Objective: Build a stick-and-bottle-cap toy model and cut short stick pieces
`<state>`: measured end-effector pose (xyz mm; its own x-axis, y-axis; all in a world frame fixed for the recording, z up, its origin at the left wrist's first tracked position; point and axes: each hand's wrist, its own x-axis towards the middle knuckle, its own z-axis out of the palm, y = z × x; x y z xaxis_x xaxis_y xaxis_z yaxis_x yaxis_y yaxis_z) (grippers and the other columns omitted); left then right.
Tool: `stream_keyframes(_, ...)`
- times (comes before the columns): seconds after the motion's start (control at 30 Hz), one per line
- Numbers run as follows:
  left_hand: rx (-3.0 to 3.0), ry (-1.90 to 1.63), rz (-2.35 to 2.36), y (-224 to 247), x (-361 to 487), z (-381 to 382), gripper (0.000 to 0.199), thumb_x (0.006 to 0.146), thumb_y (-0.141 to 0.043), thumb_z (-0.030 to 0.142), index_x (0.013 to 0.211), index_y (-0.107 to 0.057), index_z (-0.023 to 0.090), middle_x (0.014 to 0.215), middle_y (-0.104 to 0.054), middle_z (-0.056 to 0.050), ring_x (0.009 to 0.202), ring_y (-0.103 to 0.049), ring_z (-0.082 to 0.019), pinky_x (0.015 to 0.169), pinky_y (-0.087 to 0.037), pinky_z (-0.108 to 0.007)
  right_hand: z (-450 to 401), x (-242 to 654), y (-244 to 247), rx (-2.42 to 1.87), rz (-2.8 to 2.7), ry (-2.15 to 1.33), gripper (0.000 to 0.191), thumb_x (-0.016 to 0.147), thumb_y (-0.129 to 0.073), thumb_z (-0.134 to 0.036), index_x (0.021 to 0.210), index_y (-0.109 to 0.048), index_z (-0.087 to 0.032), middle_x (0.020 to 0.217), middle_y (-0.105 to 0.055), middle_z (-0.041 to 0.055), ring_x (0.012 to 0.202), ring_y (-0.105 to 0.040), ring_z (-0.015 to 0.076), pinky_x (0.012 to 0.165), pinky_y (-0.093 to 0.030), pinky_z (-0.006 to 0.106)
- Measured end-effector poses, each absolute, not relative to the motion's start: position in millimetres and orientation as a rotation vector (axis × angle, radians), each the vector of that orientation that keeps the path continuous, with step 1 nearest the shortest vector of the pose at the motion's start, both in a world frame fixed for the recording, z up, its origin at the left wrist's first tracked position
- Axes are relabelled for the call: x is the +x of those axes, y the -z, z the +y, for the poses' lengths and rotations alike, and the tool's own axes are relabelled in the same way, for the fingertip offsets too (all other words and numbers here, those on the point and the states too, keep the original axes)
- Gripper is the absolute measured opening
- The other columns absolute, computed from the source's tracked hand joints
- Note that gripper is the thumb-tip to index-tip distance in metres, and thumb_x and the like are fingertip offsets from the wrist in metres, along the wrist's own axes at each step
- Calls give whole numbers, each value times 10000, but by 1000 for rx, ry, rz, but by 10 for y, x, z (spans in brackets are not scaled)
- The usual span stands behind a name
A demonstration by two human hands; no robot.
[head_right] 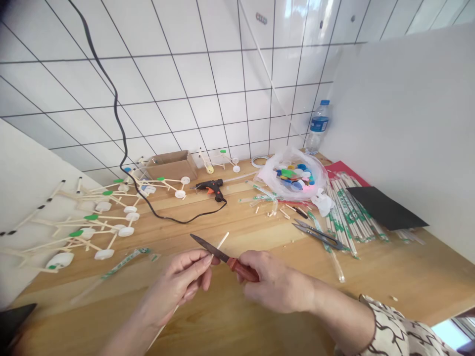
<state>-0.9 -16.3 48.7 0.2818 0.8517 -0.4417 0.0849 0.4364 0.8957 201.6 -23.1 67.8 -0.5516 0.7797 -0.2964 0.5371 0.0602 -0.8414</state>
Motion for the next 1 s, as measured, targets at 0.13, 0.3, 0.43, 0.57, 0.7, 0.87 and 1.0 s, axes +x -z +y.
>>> stream_keyframes(0.13,1011,-667,1180,-481,-13,-184,332,740,-560,435,825,-581,115,481,-533,14,335,-222,-19,342,-110,-174,-230,2028,-673,-1333,-2109,-1503,237,644,-433,-63,838,-513,-173,645,-391,-60,579,-352,78,508,-283,202)
stream_keyframes(0.3,1002,-674,1195,-467,-15,-194,326,745,-558,433,832,-584,120,483,-528,16,337,-214,-19,349,-101,-175,-247,2024,-624,-1348,-2132,-1430,248,637,-421,-59,838,-509,-175,653,-392,-56,588,-351,83,523,-284,209)
stream_keyframes(0.43,1012,-676,1197,-456,-10,-185,325,741,-557,437,819,-580,122,475,-515,24,341,-215,-23,353,-107,-178,-254,2004,-623,-1359,-2146,-1400,245,641,-414,-62,842,-497,-176,669,-407,-48,596,-359,87,527,-280,211)
stream_keyframes(0.57,1020,-677,1200,-461,-6,-180,324,733,-555,440,807,-575,125,466,-505,30,344,-212,-28,356,-108,-182,-264,1993,-641,-1368,-2175,-1369,162,657,-419,-80,780,-455,-179,666,-407,-44,595,-354,88,527,-275,212)
stream_keyframes(0.7,1010,-664,1207,-466,-3,-176,335,712,-564,451,800,-574,128,464,-502,32,341,-213,-31,354,-104,-183,-287,1999,-627,-1370,-2195,-1342,109,668,-424,-98,727,-402,-187,663,-399,-44,596,-351,88,526,-274,209)
stream_keyframes(0.87,1015,-673,1206,-446,-2,-180,316,729,-549,434,807,-574,128,465,-500,32,344,-208,-30,353,-96,-178,-295,2008,-615,-1389,-2210,-1333,101,675,-426,-111,718,-381,-191,668,-404,-42,598,-356,88,524,-279,207)
stream_keyframes(1.0,1029,-677,1203,-431,-5,-185,296,747,-535,421,798,-562,130,465,-498,34,342,-196,-26,352,-94,-176,-294,2002,-619,-1407,-2221,-1323,93,681,-425,-117,716,-382,-192,659,-407,-43,582,-354,85,512,-282,202)
